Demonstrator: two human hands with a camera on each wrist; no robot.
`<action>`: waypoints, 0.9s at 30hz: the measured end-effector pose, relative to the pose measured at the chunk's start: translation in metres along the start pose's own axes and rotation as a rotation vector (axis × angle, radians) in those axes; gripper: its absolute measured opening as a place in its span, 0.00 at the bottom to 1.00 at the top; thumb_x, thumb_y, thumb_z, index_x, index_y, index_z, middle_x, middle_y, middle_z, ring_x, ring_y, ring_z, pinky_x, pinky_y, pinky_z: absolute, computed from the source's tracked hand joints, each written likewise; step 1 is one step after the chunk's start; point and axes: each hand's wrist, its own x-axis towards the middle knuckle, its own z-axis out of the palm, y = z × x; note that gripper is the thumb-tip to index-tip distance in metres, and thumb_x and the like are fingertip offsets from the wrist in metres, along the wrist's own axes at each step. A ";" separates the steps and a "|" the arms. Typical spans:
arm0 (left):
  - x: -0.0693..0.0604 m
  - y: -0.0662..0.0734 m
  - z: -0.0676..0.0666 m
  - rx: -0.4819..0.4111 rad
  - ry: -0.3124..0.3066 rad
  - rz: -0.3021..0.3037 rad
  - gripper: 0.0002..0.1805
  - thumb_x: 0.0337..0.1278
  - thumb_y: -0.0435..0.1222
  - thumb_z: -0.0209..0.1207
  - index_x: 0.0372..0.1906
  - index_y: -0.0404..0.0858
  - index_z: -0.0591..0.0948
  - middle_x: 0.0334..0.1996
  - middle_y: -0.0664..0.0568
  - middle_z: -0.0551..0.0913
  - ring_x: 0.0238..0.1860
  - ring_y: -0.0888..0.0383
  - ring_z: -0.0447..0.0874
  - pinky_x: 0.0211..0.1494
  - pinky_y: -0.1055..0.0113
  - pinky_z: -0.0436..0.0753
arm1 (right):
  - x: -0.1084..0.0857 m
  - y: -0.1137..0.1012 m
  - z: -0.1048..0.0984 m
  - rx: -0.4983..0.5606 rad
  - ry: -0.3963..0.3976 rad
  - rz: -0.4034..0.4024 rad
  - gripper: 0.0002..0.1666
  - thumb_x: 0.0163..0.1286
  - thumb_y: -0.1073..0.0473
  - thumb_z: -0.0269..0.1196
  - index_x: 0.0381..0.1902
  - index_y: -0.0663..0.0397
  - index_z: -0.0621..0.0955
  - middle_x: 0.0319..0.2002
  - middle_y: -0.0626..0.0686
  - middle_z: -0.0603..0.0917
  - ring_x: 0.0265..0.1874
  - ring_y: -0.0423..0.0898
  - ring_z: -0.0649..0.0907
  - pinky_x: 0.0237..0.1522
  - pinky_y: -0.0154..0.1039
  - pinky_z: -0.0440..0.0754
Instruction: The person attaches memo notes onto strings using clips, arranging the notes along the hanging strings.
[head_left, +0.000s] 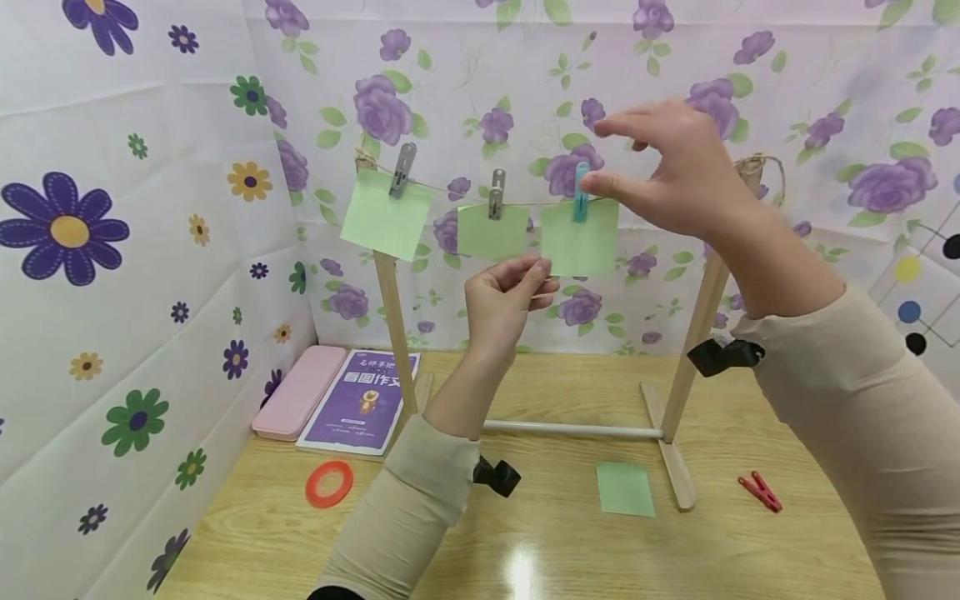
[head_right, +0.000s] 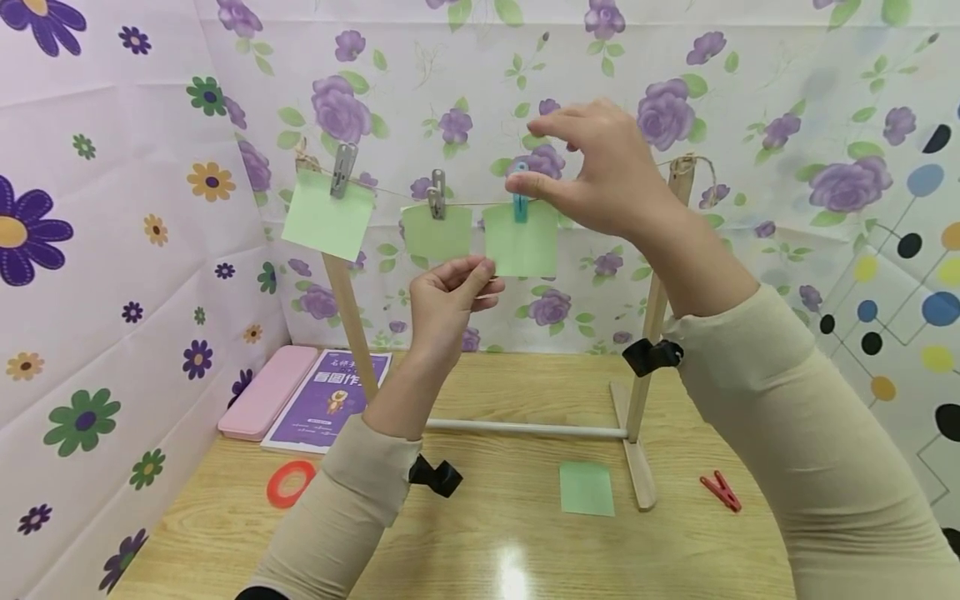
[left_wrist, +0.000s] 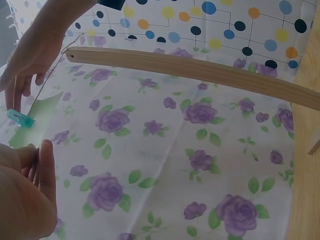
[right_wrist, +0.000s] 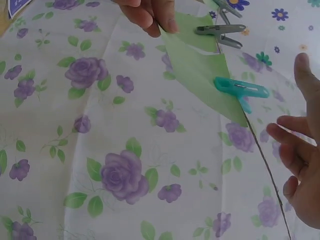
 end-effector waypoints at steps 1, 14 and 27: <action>0.000 0.000 0.000 0.009 0.001 -0.002 0.10 0.62 0.33 0.68 0.43 0.30 0.87 0.34 0.42 0.88 0.31 0.57 0.90 0.39 0.63 0.91 | -0.001 -0.001 0.001 0.002 0.050 -0.022 0.35 0.66 0.43 0.71 0.62 0.59 0.81 0.59 0.59 0.83 0.45 0.57 0.76 0.47 0.47 0.72; 0.000 -0.010 -0.006 0.048 -0.044 -0.071 0.11 0.61 0.35 0.70 0.45 0.32 0.87 0.38 0.44 0.90 0.33 0.57 0.90 0.43 0.61 0.91 | -0.081 -0.023 0.042 0.298 0.446 -0.195 0.52 0.63 0.20 0.55 0.48 0.66 0.85 0.37 0.62 0.88 0.30 0.40 0.74 0.31 0.31 0.63; -0.011 -0.044 -0.032 0.229 -0.111 -0.115 0.16 0.62 0.39 0.69 0.49 0.33 0.86 0.40 0.45 0.89 0.38 0.54 0.90 0.46 0.62 0.90 | -0.190 0.024 0.089 0.487 0.281 0.006 0.38 0.74 0.35 0.58 0.51 0.70 0.84 0.38 0.50 0.88 0.32 0.37 0.77 0.32 0.26 0.72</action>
